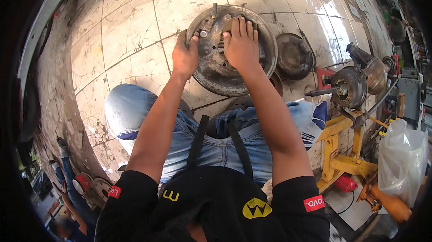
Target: The person sits on the floor and scrubs the inner surface of a brake drum with a small abrasive pad. They rotate the drum and repeatedly rub the inner rim and central area, then lift and reposition the drum to continue cleaning.
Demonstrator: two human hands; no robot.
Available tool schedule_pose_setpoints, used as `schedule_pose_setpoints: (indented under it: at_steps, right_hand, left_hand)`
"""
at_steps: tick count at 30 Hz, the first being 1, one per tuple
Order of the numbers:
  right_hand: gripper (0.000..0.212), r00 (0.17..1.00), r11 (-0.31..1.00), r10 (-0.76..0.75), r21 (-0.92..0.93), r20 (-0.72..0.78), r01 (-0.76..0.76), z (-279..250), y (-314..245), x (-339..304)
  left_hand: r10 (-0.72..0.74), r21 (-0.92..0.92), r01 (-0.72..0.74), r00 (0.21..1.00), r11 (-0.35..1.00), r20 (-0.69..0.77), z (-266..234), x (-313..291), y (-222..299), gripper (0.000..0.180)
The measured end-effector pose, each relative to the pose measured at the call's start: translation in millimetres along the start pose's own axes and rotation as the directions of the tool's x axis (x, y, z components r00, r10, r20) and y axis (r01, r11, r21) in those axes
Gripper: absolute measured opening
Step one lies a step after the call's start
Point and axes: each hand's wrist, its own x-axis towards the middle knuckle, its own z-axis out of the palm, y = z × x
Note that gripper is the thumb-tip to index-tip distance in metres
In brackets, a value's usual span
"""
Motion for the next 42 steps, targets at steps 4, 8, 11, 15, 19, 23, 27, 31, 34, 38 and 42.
schedule_pose_setpoints:
  at_steps: [4,8,11,15,19,23,27,31,34,38,42]
  right_hand:
    - [0.056,0.998,0.998,-0.047,-0.052,-0.050,0.044,5.9,-8.0,-19.3]
    - [0.059,1.000,0.999,-0.027,-0.045,0.004,0.027,-2.1,1.2,6.4]
    - [0.057,0.997,0.997,-0.075,-0.035,-0.005,0.075,-0.1,4.9,0.0]
    - [0.057,0.994,0.993,-0.100,-0.056,0.045,0.102,-7.8,8.0,-0.9]
    - [0.059,0.995,0.996,-0.055,-0.069,0.082,0.061,-2.8,10.8,1.6]
    - [0.060,0.993,0.991,-0.051,-0.119,0.108,0.064,-10.3,11.6,2.6]
    - [0.062,0.997,0.993,-0.016,-0.115,0.073,0.024,-4.1,8.0,-2.9]
    - [0.064,0.996,0.975,-0.042,-0.214,0.080,0.059,-12.6,6.0,-5.3]
    - [0.064,0.999,0.989,0.013,-0.149,0.032,-0.008,-1.8,2.4,2.1]
    - [0.067,0.982,0.993,-0.003,-0.119,0.188,0.026,-20.7,6.2,-4.5]
    - [0.066,0.994,0.990,0.024,-0.143,0.102,-0.009,-10.5,9.1,2.7]
  left_hand:
    - [-0.022,0.036,0.023,1.000,0.999,-0.021,-1.8,-1.0,-3.3,0.050]
    - [-0.021,-0.040,0.023,0.998,0.999,0.055,-5.8,2.1,3.4,0.056]
    - [-0.050,-0.031,0.051,0.998,0.998,0.036,-6.9,3.0,2.3,0.056]
    - [-0.035,-0.037,0.036,0.999,0.999,0.032,-2.1,4.4,-5.0,0.053]
    - [-0.002,-0.001,0.002,1.000,1.000,0.005,-2.0,2.2,-0.6,0.050]
    - [-0.028,0.004,0.028,0.999,1.000,0.021,-4.2,2.6,3.1,0.048]
    - [-0.003,-0.026,0.003,1.000,1.000,0.011,-0.9,5.7,-5.1,0.046]
    - [-0.005,-0.030,0.006,1.000,1.000,0.015,-1.5,7.0,-3.6,0.044]
    - [-0.018,-0.062,0.021,0.999,0.998,0.036,-1.8,6.9,-4.0,0.042]
    - [-0.007,-0.054,0.009,0.999,0.998,0.045,-3.7,8.2,-5.9,0.045]
    - [-0.016,-0.048,0.018,0.998,0.999,0.056,0.2,7.6,-4.9,0.044]
